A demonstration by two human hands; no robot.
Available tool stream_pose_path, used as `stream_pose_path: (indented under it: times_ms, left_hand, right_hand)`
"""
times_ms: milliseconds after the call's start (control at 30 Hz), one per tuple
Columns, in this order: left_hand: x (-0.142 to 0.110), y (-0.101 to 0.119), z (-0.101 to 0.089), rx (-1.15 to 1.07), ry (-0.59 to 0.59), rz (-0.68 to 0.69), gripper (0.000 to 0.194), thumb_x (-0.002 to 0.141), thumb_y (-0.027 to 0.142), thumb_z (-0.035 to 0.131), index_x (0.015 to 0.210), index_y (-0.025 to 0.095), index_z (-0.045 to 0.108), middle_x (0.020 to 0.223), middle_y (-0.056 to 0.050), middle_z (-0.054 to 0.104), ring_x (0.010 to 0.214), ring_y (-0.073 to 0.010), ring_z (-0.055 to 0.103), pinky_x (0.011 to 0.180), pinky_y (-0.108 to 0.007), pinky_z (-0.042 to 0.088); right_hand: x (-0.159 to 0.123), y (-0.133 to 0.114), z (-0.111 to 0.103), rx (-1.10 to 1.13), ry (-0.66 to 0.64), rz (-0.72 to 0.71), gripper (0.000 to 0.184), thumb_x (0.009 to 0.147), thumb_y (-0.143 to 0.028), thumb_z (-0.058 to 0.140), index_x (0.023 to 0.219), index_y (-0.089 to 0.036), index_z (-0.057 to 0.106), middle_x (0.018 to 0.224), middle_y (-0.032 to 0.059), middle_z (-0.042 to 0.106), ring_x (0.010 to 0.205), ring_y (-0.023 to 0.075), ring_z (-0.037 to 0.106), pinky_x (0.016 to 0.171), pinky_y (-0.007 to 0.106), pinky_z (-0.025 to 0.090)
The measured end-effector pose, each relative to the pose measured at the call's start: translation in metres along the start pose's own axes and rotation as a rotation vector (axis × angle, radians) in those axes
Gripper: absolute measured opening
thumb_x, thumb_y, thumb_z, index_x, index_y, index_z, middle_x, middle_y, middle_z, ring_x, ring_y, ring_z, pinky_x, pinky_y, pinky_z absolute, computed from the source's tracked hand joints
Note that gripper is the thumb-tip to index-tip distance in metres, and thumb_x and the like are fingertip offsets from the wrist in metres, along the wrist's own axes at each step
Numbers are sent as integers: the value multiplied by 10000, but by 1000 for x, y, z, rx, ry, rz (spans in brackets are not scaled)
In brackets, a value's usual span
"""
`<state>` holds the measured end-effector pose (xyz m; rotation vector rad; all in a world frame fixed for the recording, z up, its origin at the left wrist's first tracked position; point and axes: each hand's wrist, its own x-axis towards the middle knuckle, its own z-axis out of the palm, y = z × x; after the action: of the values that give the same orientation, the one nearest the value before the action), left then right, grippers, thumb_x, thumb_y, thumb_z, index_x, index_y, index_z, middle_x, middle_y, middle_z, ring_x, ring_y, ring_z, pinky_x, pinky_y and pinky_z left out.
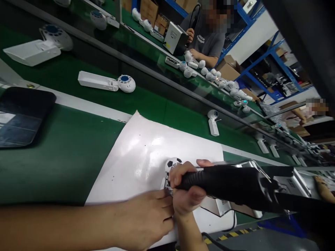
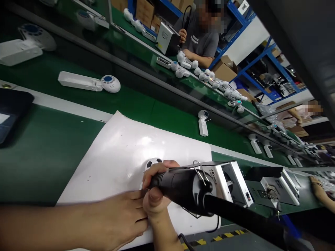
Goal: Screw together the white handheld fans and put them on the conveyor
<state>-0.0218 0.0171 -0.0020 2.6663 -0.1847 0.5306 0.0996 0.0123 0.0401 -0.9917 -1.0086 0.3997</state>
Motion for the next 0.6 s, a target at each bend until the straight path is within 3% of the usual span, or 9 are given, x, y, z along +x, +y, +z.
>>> stream_pose_path:
  times_ms: [67,133,167,233,333,433,533,600]
  left_hand:
    - [0,0,1,12,-15,13,219,877,348,772,989,188,672,1034,-65,704,1028,-257,608,1073,-390,446]
    - [0,1,1,2,-20,22,184,885,315,764,958,179,664,961,-65,684,933,-243,595,968,-384,474]
    - [0,2,1,-10,-19,23,163,892,298,759,941,178,660,939,-63,673,896,-233,583,913,-375,478]
    - [0,2,0,-25,-3,21,135,920,282,737,913,176,652,907,-57,651,850,-214,565,844,-360,469]
    - [0,3,-1,-12,19,7,153,955,301,718,910,171,651,901,-52,640,856,-208,564,842,-353,460]
    - [0,3,-2,-8,13,-3,166,949,307,735,914,170,649,904,-49,639,862,-207,559,849,-355,458]
    - [1,3,-1,0,2,0,158,946,300,736,914,168,654,907,-53,642,856,-209,554,827,-359,457]
    - [2,3,0,-5,13,1,154,944,297,737,902,171,659,899,-57,645,846,-213,554,819,-358,457]
  right_hand:
    - [5,-13,-13,8,29,-44,520,960,-726,541,1267,-313,475,593,-121,530,389,116,416,414,266,438]
    - [13,-32,-40,-29,103,-131,588,958,-780,481,1337,-331,487,631,-94,586,433,147,477,442,316,492]
    - [19,-42,-57,-145,226,-231,551,980,-733,480,1358,-333,510,643,-75,585,457,169,503,469,356,516]
    - [29,-56,-90,-284,228,-294,474,947,-733,526,1219,-349,592,584,-69,518,424,166,436,442,344,450]
    - [38,-64,-121,-354,281,-309,466,969,-748,460,1218,-379,596,549,-82,461,398,146,356,429,309,386]
    - [32,-63,-122,-456,357,-261,516,1019,-734,327,1154,-336,626,587,-71,476,438,127,396,484,307,426]
    - [21,-64,-107,-401,253,-181,463,1058,-640,324,993,-289,619,586,-66,457,454,109,420,517,300,448]
    - [16,-64,-92,-259,170,-111,309,1059,-561,399,1098,-332,603,586,-86,476,432,112,398,494,292,448]
